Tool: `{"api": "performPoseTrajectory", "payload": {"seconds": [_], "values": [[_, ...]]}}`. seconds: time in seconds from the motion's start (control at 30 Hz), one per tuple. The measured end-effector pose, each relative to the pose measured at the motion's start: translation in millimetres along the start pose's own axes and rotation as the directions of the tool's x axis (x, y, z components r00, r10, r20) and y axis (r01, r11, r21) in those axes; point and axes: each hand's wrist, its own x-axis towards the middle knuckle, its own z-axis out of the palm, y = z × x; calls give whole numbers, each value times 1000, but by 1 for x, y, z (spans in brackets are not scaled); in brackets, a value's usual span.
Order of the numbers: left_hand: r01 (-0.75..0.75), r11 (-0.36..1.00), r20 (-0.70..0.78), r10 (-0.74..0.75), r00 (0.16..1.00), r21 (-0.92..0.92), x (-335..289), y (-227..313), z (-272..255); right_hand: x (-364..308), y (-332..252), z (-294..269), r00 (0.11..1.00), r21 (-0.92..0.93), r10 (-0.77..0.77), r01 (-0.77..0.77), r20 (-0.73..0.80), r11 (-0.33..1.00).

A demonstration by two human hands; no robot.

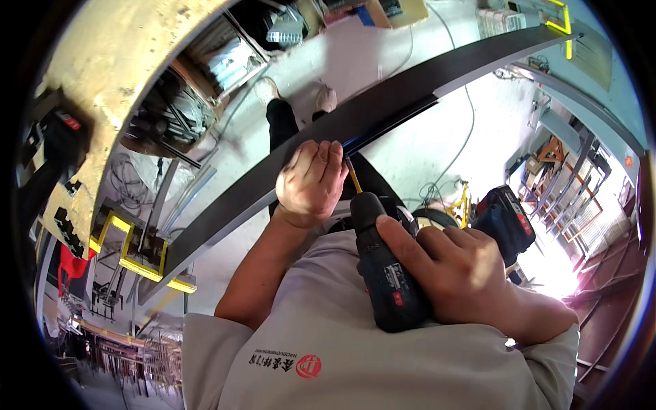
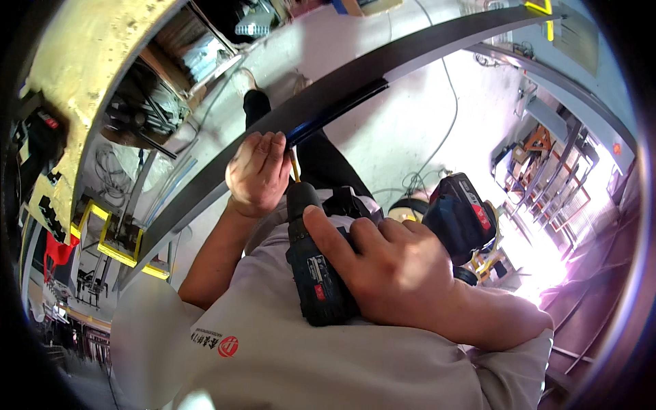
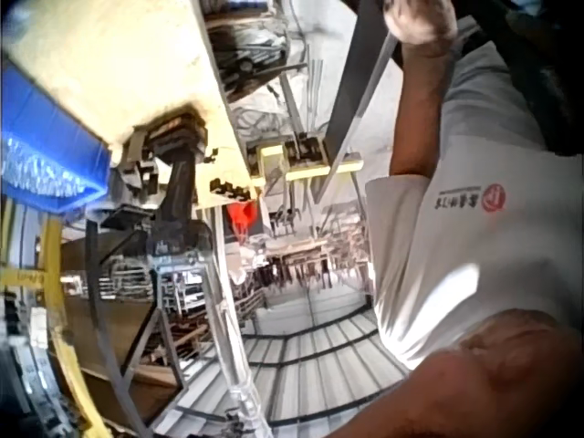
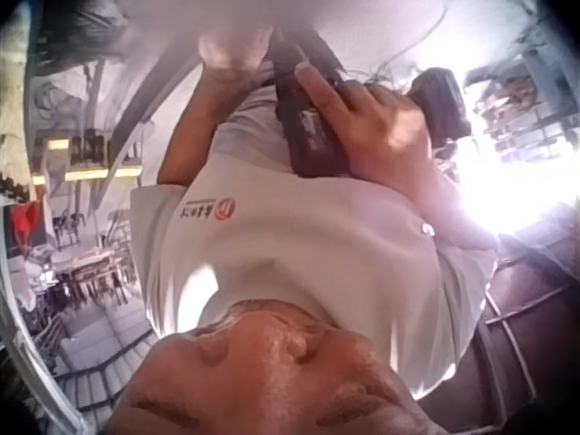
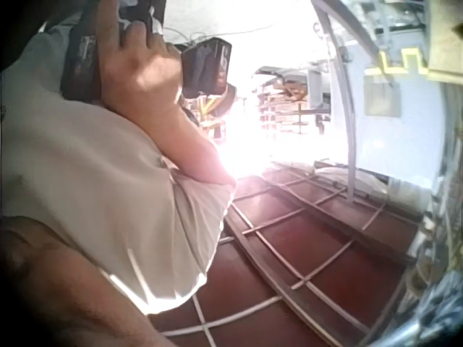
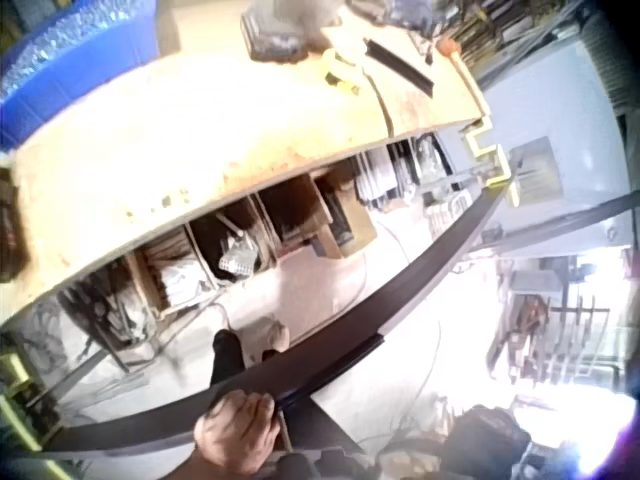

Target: The person uses a drill to drive screws into a metal rail on a workbench, then carries the rail across the workshop and inserts it into a large metalworking machine.

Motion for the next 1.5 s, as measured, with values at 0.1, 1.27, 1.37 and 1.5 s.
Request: {"api": "performPoseTrajectory", "payload": {"seconds": [0.1, 1.27, 1.37, 1.5], "values": [[21, 1000, 28, -21, 999, -8, -5, 2, 0, -8, -6, 2, 1000, -4, 9, -9, 29, 1000], [114, 872, 297, -281, 912, 475, 36, 45, 8, 275, 45, -110, 591, 369, -483, 796, -646, 480], [72, 858, 307, -259, 916, 508, 57, 52, 25, 286, 65, -95, 637, 247, -455, 711, -622, 658], [112, 861, 383, -333, 861, 497, 86, 67, 48, 240, 126, -127, 316, -168, -597, 769, -738, 616]]}}
